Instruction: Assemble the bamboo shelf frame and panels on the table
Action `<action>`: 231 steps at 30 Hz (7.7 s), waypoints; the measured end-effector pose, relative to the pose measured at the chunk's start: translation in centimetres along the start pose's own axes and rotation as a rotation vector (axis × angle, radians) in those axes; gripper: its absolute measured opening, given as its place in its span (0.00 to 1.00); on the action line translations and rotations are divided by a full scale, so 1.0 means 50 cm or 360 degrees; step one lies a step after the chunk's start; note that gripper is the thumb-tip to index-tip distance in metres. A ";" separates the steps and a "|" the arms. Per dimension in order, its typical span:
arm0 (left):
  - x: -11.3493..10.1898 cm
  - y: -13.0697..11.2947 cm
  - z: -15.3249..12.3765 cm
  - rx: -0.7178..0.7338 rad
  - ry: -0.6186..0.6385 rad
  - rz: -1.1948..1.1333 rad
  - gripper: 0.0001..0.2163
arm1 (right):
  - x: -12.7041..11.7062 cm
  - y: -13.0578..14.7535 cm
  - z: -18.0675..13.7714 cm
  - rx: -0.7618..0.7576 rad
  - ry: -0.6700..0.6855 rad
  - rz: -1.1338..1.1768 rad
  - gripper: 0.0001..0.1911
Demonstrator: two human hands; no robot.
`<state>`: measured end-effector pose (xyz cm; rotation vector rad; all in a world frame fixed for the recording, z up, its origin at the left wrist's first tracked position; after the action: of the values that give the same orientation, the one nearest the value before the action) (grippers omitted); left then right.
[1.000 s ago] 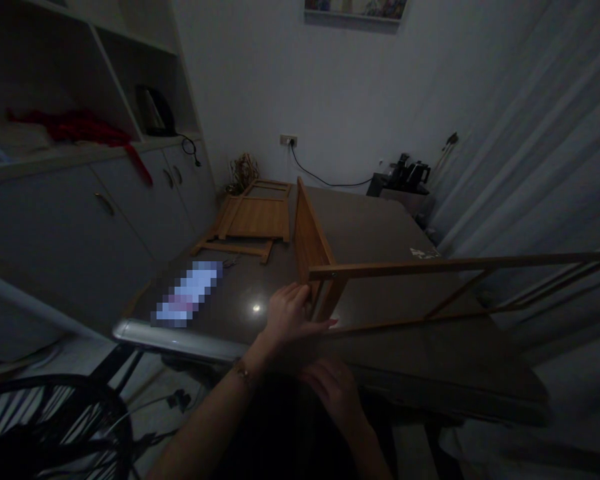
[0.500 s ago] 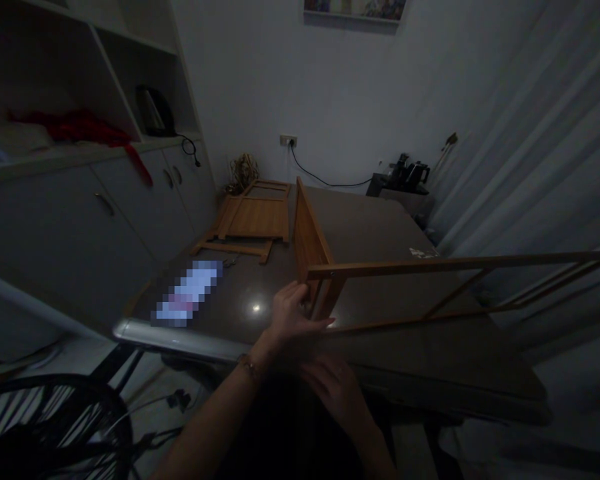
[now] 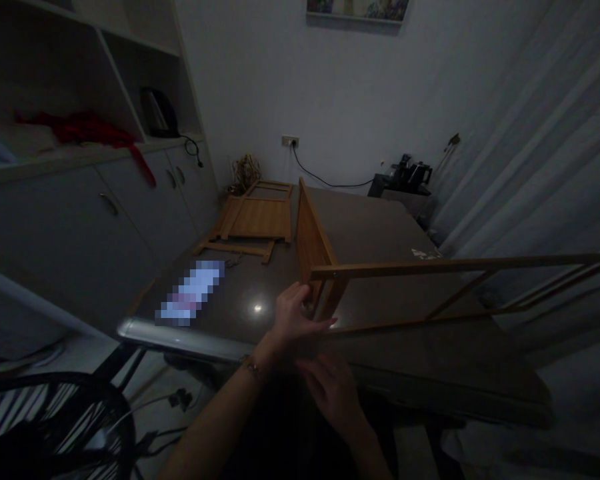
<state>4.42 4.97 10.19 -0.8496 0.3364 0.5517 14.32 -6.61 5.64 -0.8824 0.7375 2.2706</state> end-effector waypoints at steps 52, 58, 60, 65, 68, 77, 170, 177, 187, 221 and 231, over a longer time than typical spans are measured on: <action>-0.002 -0.005 -0.003 0.0111 0.0027 -0.0053 0.24 | 0.009 -0.018 -0.033 0.0087 0.0026 0.0554 0.18; 0.000 0.000 -0.005 0.0078 0.0010 -0.0089 0.24 | 0.005 -0.018 -0.033 -0.0033 -0.0003 0.0224 0.14; 0.000 0.001 -0.005 0.0060 0.0010 -0.0086 0.24 | 0.003 -0.016 -0.033 -0.0062 -0.0085 0.0075 0.14; 0.000 0.001 -0.003 0.0030 0.0055 -0.0088 0.24 | -0.006 0.000 -0.032 -0.0141 -0.0363 -0.0058 0.12; -0.001 -0.001 -0.002 0.0040 0.0059 -0.0072 0.24 | -0.008 0.008 -0.031 -0.0191 -0.0504 -0.0081 0.11; -0.003 -0.003 0.001 0.0053 0.0028 -0.0086 0.23 | 0.021 -0.009 -0.046 -0.0180 -0.0408 -0.0118 0.10; 0.000 0.002 -0.002 0.0038 0.0055 -0.0136 0.25 | -0.017 -0.013 -0.023 -0.0062 -0.0393 -0.0011 0.11; 0.004 0.007 -0.004 0.0022 0.0089 -0.0130 0.24 | -0.030 -0.020 -0.045 -0.0146 -0.0696 -0.0278 0.05; 0.002 0.006 -0.003 0.0040 0.0050 -0.0091 0.24 | -0.030 -0.024 -0.034 -0.0037 -0.0515 -0.0486 0.20; 0.001 0.000 -0.002 0.0042 0.0063 -0.0185 0.24 | 0.007 -0.027 -0.041 -0.0072 0.0211 0.0020 0.24; -0.002 -0.003 -0.002 0.0003 0.0045 -0.0163 0.22 | 0.004 -0.016 -0.035 -0.0119 -0.0247 -0.0089 0.12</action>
<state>4.41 4.80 10.28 -0.8685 0.3172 0.4442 15.46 -7.18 4.19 -0.7405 0.5558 2.2990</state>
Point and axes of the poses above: each hand's wrist, its own z-axis towards the middle knuckle, its own x-axis out of the palm, y = z × x, the point moved 7 cm from there along z, towards the middle knuckle, and after that the axes turned 5 degrees about -x, right-handed, at the moved point
